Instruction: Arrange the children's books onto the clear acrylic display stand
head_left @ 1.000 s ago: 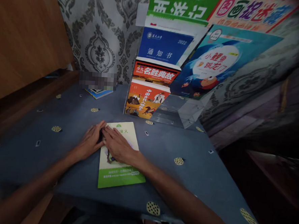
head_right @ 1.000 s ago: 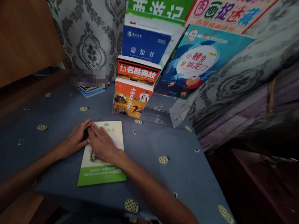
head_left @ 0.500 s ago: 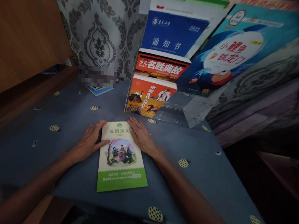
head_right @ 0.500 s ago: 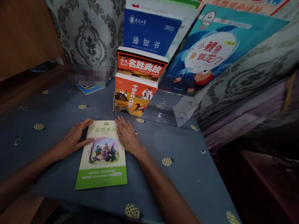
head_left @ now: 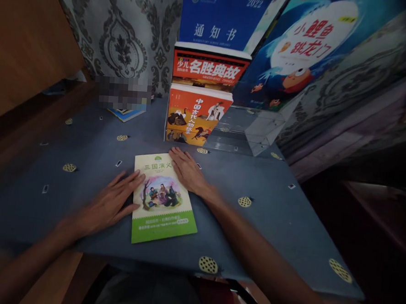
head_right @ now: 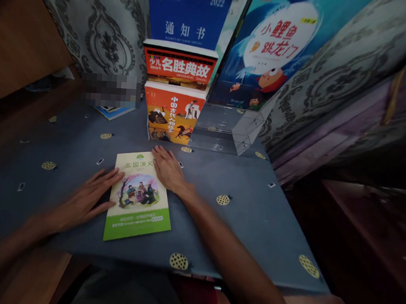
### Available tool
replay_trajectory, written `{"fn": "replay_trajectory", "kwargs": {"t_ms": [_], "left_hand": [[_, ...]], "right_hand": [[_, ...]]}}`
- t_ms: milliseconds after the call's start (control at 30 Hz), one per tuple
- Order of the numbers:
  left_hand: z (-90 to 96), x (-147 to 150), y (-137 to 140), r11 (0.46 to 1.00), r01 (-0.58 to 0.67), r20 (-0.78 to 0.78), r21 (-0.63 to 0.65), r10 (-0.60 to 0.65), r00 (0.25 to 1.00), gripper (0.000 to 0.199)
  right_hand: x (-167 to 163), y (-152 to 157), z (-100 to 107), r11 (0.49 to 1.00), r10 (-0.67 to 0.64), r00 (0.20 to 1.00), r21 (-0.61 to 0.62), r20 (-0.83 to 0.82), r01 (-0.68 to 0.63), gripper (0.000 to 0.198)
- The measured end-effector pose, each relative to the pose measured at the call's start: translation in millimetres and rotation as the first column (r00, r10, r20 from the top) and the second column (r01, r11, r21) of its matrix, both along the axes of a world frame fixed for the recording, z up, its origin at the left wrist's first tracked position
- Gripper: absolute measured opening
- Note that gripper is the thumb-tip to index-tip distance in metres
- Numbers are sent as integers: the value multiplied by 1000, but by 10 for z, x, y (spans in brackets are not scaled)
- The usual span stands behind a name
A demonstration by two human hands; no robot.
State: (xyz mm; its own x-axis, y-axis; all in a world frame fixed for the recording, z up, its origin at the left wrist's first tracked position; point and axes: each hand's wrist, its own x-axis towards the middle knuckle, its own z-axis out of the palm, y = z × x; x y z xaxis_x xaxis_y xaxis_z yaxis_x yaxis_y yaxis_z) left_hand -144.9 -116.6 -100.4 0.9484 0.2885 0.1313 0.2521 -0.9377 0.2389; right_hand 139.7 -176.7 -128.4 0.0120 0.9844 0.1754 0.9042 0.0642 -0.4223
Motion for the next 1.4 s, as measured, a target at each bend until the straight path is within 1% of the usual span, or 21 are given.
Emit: {"fn": "replay_trajectory", "kwargs": {"t_ms": [67,233,333,400,500,600,733,867,967,1067,1167,1233,1300,1400], "left_hand": [[47,-57,-138,998,60,-18,-6,-60,998,72],[177,-177,-457,977,200,-30,-79,-203,979,70],[234,-212,-547,960,260,-24,-103,-263,964,70],[249,-208,-538,962,250,-22,-108,-253,967,69],[239,-142,-440,966,223,-39,-133,-230,972,68],[199,9,-282,967,202,-63,-156,-214,975,62],[101,318,6,981,141,-83,-137,-153,985,55],[27,665,330,991,68,-83,-119,-78,994,57],[6,872,486,994,45,-79,-105,-53,995,60],[-6,988,519,997,59,-61,-53,-62,996,61],[0,1030,445,995,95,-63,8,-94,994,61],[17,1040,340,989,147,-74,22,-145,987,59],[40,1046,189,976,219,-88,9,-217,972,56],[79,1032,-102,948,314,-111,-44,-317,942,52]], "right_hand": [[-2,3,-6,1000,-2,1000,1,2,2,52],[-9,-3,1,1000,3,1000,-4,7,-3,52],[-14,-8,13,1000,-6,1000,-7,13,6,52],[-14,-8,12,1000,-7,1000,-11,14,7,52],[-11,-5,-5,1000,-2,1000,-2,7,2,52],[-6,-1,-20,1000,0,1000,21,-2,0,52],[-12,3,-14,1000,-6,1000,9,7,6,52],[-12,14,-34,1000,-4,1000,-4,-12,4,53],[23,24,-60,1000,2,995,17,-103,0,52],[78,17,-41,999,8,953,35,-303,3,54],[115,-4,25,999,3,852,29,-524,14,65],[118,-15,69,1000,-7,803,18,-595,22,72],[109,-22,100,1000,-14,795,7,-607,23,74],[92,-26,131,1000,-28,823,-16,-567,23,69]]}}
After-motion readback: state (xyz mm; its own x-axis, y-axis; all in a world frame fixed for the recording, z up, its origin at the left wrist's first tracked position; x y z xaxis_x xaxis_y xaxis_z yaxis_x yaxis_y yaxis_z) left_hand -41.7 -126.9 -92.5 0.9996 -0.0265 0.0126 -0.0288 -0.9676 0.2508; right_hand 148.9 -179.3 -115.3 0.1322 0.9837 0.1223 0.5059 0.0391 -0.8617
